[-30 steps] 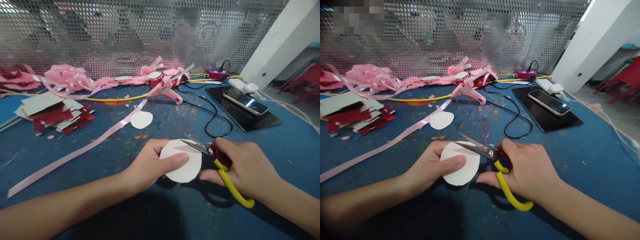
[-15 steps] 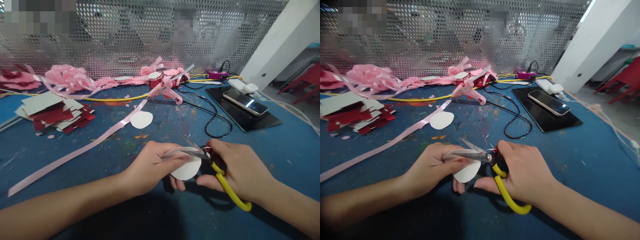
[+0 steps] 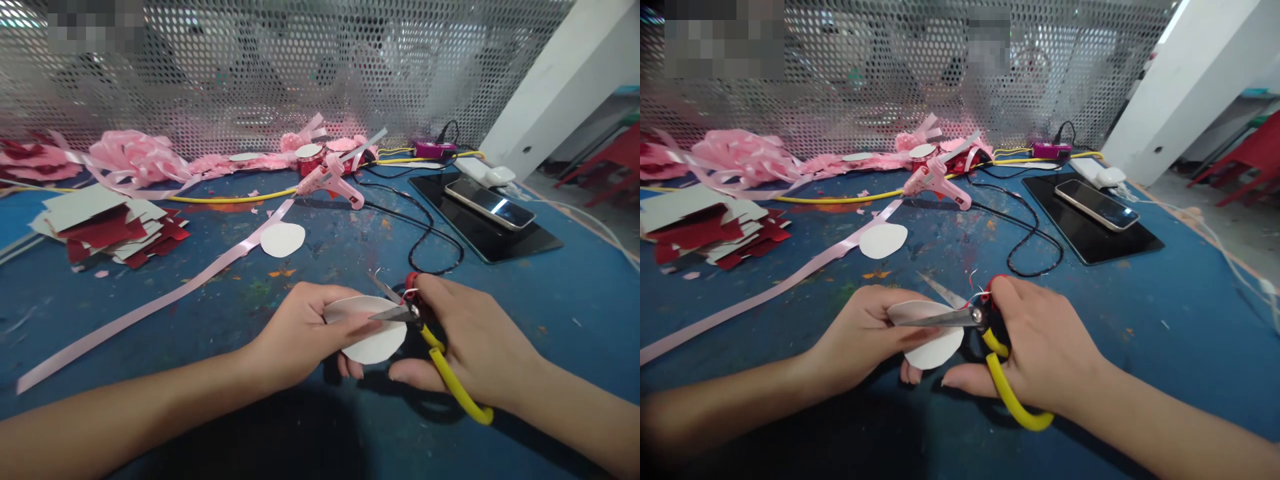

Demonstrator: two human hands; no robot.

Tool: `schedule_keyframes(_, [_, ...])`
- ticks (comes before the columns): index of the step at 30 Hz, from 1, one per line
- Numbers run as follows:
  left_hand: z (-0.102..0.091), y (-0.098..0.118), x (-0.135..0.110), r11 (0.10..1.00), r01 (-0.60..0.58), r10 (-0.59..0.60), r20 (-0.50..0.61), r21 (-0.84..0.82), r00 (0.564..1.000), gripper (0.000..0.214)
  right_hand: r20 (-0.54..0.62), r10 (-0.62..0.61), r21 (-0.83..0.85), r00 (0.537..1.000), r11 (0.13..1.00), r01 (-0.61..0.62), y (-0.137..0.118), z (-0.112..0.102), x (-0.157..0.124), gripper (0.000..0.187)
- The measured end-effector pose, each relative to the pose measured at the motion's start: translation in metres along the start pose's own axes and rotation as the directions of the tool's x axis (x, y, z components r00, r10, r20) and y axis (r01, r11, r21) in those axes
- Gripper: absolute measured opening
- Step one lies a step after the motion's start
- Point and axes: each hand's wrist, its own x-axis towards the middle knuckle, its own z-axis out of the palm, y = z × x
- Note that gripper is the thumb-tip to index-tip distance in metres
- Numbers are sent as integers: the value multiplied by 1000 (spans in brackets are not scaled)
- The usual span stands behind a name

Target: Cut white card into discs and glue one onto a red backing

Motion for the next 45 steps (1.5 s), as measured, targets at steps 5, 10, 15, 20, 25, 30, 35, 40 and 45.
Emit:
schedule_keyframes(5, [1, 2, -2, 1000, 8, -8, -19, -4, 1000, 15, -18, -4, -22, 1000, 1000, 4, 0, 0, -1, 54])
schedule_keyframes(10, [0, 5, -3, 1000, -22, 22, -38, 21, 999, 20, -115, -25, -114, 993, 993, 12, 3, 0, -2, 50])
schedule_keyframes(15, [0, 6, -5, 999, -9, 12, -64, 45, 998, 21, -102, -16, -100, 995, 995, 5, 2, -1, -2, 49])
schedule_keyframes(20, [-1, 4, -5, 990, 14, -14, 0, 141, 1000, 19, 11, -26, -27, 1000, 999, 26, -2, -2, -1, 50])
schedule_keyframes(25, [-1, 4, -5, 989, 41, -36, -35, 141, 999, 21, -29, -36, -50, 999, 998, 35, -2, 0, -2, 48])
schedule_keyframes(30, [-1, 6, -3, 985, 13, -3, -60, 170, 998, 23, -111, -23, -83, 994, 996, 14, -1, 0, -3, 57])
schedule_keyframes(35, [-2, 7, -3, 941, -132, 166, -87, 311, 982, 17, -101, -8, -72, 995, 997, 0, -2, -1, -1, 63])
schedule_keyframes(40, [0, 7, -3, 883, -177, 165, 66, 434, 984, 13, 60, -31, 36, 998, 999, 29, -7, -2, 2, 55])
schedule_keyframes(45, [1, 7, -3, 873, -146, 141, 44, 465, 989, 17, 16, -20, -41, 1000, 999, 20, -6, 0, 0, 46])
